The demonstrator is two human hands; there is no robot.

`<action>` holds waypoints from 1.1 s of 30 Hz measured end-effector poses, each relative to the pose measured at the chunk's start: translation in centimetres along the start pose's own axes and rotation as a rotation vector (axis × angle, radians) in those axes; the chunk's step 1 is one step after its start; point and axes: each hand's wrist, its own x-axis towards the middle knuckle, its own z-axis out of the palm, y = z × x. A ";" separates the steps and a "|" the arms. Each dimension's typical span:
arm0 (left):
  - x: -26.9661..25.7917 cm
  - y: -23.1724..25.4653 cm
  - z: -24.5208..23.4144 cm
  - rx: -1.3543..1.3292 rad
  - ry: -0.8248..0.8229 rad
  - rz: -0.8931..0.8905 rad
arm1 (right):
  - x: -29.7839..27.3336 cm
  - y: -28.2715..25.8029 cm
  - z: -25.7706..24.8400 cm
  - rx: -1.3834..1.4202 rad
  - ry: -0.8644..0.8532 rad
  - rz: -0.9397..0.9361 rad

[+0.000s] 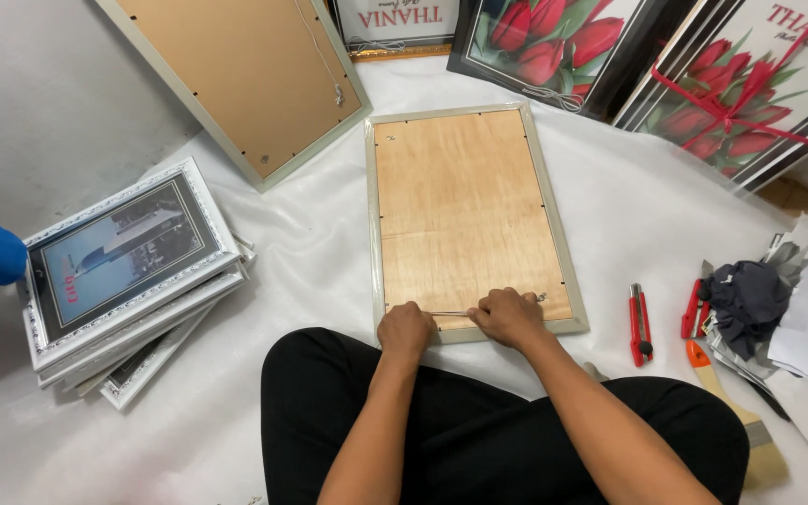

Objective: Attaching a hanging wire to the back of a picture frame and organizing multiple frames on the floor.

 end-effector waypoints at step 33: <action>-1.7 0.2 -11.6 -0.672 0.083 -0.306 | -3.0 10.9 -8.7 0.766 0.324 0.538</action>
